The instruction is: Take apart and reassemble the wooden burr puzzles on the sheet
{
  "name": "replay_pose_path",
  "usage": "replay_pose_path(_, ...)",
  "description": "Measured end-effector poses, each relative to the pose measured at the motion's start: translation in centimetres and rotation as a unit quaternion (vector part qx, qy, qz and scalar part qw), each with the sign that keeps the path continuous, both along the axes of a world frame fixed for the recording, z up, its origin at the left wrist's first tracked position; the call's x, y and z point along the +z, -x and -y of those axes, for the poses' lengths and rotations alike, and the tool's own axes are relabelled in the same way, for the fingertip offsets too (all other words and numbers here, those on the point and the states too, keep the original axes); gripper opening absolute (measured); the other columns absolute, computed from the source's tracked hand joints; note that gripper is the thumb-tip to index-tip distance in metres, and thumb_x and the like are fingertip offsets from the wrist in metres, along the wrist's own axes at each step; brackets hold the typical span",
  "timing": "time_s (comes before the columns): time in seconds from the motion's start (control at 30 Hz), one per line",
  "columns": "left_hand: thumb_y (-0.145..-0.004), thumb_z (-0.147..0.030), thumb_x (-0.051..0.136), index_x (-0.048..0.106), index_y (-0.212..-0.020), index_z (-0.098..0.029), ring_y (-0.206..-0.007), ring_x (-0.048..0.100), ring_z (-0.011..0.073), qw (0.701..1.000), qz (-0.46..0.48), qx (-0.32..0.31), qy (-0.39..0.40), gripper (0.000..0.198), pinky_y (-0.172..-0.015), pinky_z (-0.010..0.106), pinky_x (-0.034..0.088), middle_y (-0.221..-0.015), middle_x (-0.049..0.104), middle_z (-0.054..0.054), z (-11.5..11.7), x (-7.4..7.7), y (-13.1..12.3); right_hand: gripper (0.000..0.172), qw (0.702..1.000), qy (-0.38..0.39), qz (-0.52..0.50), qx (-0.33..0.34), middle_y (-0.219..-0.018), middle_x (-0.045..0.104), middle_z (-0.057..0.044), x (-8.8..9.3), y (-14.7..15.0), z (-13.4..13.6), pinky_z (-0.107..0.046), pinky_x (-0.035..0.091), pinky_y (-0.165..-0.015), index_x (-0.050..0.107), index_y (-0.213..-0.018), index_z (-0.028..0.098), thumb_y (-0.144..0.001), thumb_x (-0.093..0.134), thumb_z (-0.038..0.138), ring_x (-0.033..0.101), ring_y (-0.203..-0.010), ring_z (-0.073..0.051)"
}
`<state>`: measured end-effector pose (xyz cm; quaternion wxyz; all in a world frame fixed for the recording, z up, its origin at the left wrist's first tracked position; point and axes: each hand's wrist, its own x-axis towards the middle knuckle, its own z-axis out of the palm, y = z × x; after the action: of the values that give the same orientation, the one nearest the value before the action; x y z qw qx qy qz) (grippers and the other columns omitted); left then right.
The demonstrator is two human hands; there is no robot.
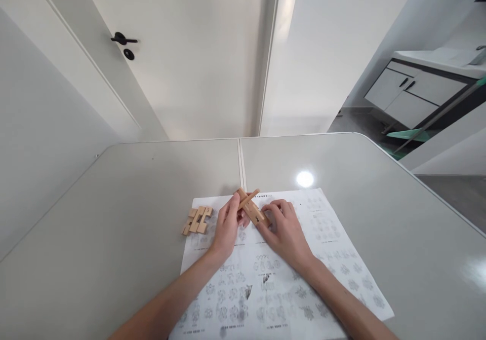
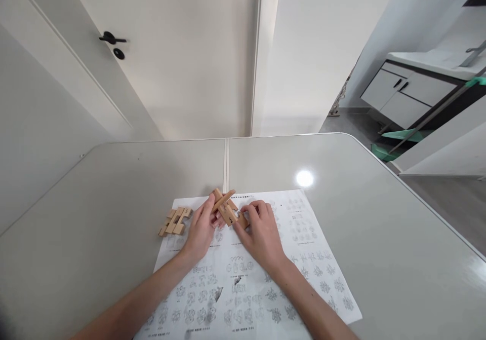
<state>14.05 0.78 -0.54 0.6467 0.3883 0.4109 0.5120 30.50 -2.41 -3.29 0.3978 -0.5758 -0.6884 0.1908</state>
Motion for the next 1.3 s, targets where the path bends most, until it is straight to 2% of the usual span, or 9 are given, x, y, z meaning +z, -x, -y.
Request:
replay_pose_path(0.1,-0.098,-0.061,0.059,0.050,-0.070,-0.020,-0.053,0.030,0.0107,1.000,-0.003,-0.001,0.000,0.050,-0.054,0.029,0.030,-0.059,0.034,-0.006,0.1,0.0,0.0,0.010,1.000,-0.002,0.010,0.001,-0.104,0.061,-0.012,-0.1,0.0,0.0,-0.047,0.048,-0.083,0.060,-0.101,0.024,-0.094,0.064,0.030,0.054,-0.094,-0.030)
replay_pose_path(0.27,-0.098,-0.061,0.058,0.050,-0.071,-0.021,-0.054,0.031,0.0117,1.000,-0.005,0.001,-0.005,0.049,-0.055,0.030,0.029,-0.060,0.037,-0.005,0.1,0.1,0.0,0.007,0.997,0.062,-0.036,-0.001,-0.095,0.066,-0.008,0.6,-0.3,0.1,-0.044,0.046,-0.080,0.057,-0.101,0.025,-0.096,0.059,0.031,0.057,-0.087,-0.028)
replay_pose_path(0.4,-0.096,-0.062,0.060,0.051,-0.070,-0.020,-0.053,0.029,0.0117,1.000,-0.015,0.000,0.000,0.050,-0.055,0.031,0.027,-0.058,0.037,-0.005,0.2,0.4,0.0,0.020,0.987,0.109,-0.121,-0.012,-0.091,0.069,-0.006,1.3,-0.5,0.0,-0.038,0.046,-0.074,0.059,-0.099,0.024,-0.103,0.050,0.041,0.060,-0.078,-0.023)
replay_pose_path(0.5,-0.092,-0.063,0.064,0.050,-0.068,-0.020,-0.054,0.028,0.0113,1.000,-0.007,0.010,0.010,0.051,-0.054,0.030,0.027,-0.059,0.036,-0.006,0.2,0.5,0.0,0.026,0.967,0.134,-0.206,-0.060,-0.081,0.065,-0.002,1.9,-0.8,-0.2,-0.034,0.044,-0.065,0.061,-0.099,0.024,-0.102,0.054,0.049,0.055,-0.068,-0.019)
replay_pose_path(0.63,-0.088,-0.060,0.070,0.051,-0.070,-0.020,-0.056,0.034,0.0109,0.999,0.026,0.021,0.039,0.049,-0.053,0.027,0.028,-0.064,0.041,-0.004,0.1,0.2,0.1,0.034,0.904,0.193,-0.375,-0.064,-0.066,0.053,0.004,2.6,-1.6,-0.5,-0.029,0.040,-0.057,0.066,-0.105,0.024,-0.096,0.065,0.057,0.045,-0.057,-0.014)
replay_pose_path(0.83,-0.089,-0.056,0.071,0.056,-0.072,-0.019,-0.058,0.040,0.0118,0.996,0.045,0.020,0.073,0.043,-0.053,0.025,0.033,-0.066,0.045,-0.003,0.1,0.1,0.2,0.039,0.743,0.262,-0.616,0.008,-0.080,0.064,-0.001,3.1,-2.3,-1.1,-0.027,0.059,-0.073,0.073,-0.112,0.021,-0.081,0.088,0.039,0.062,-0.074,-0.015)
replay_pose_path(0.9,-0.089,-0.056,0.070,0.059,-0.074,-0.018,-0.060,0.043,0.0125,0.996,0.038,0.011,0.077,0.042,-0.055,0.026,0.035,-0.068,0.048,-0.002,0.2,0.2,0.2,0.035,0.714,0.274,-0.644,0.017,-0.081,0.066,-0.001,3.1,-2.2,-1.2,-0.023,0.061,-0.074,0.074,-0.105,0.020,-0.080,0.090,0.037,0.064,-0.074,-0.013)
replay_pose_path(1.13,-0.089,-0.058,0.068,0.063,-0.078,-0.018,-0.059,0.041,0.0123,0.997,0.003,-0.047,0.062,0.041,-0.055,0.025,0.033,-0.066,0.045,-0.003,0.5,0.8,0.0,0.032,0.736,0.291,-0.603,0.104,-0.076,0.069,-0.001,2.8,-1.9,-0.8,-0.021,0.056,-0.064,0.072,-0.098,0.018,-0.086,0.084,0.045,0.063,-0.064,-0.011)
replay_pose_path(1.3,-0.091,-0.059,0.066,0.067,-0.083,-0.017,-0.059,0.035,0.0121,0.995,-0.017,-0.081,0.053,0.042,-0.056,0.026,0.030,-0.067,0.043,-0.003,0.5,0.8,0.0,0.031,0.739,0.289,-0.598,0.110,-0.077,0.071,0.000,3.0,-1.9,-0.7,-0.022,0.047,-0.053,0.068,-0.098,0.021,-0.087,0.083,0.046,0.058,-0.055,-0.010)
